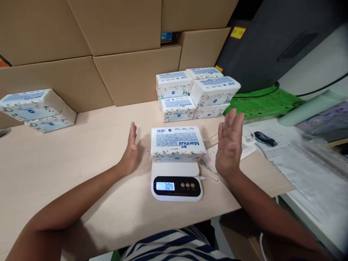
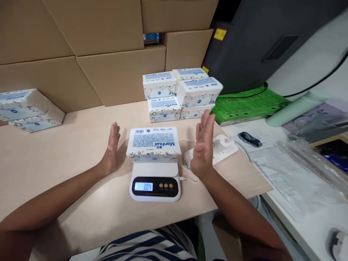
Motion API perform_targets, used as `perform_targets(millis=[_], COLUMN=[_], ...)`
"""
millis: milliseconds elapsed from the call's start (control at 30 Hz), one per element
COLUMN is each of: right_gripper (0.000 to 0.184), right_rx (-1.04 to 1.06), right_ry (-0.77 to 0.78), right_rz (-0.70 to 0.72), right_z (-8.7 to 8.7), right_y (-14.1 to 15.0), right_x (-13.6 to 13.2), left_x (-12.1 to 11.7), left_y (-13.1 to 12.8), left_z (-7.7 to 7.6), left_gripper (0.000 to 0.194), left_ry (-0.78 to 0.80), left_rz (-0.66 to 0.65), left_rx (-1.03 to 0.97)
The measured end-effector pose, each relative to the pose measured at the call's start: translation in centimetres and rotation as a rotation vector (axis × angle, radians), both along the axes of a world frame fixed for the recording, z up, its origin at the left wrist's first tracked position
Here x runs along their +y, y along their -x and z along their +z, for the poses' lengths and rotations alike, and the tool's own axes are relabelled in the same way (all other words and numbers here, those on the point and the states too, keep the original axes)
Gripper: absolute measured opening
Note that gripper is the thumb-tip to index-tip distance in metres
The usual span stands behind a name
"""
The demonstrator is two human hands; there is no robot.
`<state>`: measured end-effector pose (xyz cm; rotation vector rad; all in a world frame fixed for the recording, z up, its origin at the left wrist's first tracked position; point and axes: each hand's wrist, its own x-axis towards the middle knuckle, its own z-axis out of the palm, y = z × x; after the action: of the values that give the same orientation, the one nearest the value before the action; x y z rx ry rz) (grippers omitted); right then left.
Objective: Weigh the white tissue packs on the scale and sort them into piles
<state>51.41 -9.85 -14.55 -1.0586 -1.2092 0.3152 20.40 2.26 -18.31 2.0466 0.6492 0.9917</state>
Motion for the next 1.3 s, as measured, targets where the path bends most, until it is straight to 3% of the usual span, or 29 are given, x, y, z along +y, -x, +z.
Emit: perform_targets(millis=[133,233,400,833,1033,1300], right_gripper=[0.079,0.085,0.097,0.087,0.077,0.081], right_rx=[0.123,0.146,0.110,0.176,0.189,0.160], right_ry=[0.094,0.114,0.186,0.223,0.207,0.223], right_rz=[0.008,0.014,0.005,0.040,0.068,0.052], right_z=[-0.7,-0.2,-0.1,-0.8,-1.2,-1.4], right_y=[-0.3,-0.3,0.2,0.2,0.5,0.4], right_x=[-1.0,-1.1,-0.9,-1.0,-1.3,-1.3], left_x=[-1.1,-1.4,-1.1,-0.9,-1.1,-0.8], left_y=[-0.6,-0.8,-0.6,-0.7,-0.7,-0.6], left_z=[0.6,1.0,1.1,0.7,0.8,0.5], left_gripper=[0.081,0.078,0.076,0.090,0.083,0.090], left_ry=[-0.170,-0.205,-0.162,-0.035,-0.050,-0.005], left_rz=[-0.060,-0.090,-0.083,-0.038,-0.036,-0.019], left_rx=[0.015,0.038,0.074,0.072,0.103,0.100])
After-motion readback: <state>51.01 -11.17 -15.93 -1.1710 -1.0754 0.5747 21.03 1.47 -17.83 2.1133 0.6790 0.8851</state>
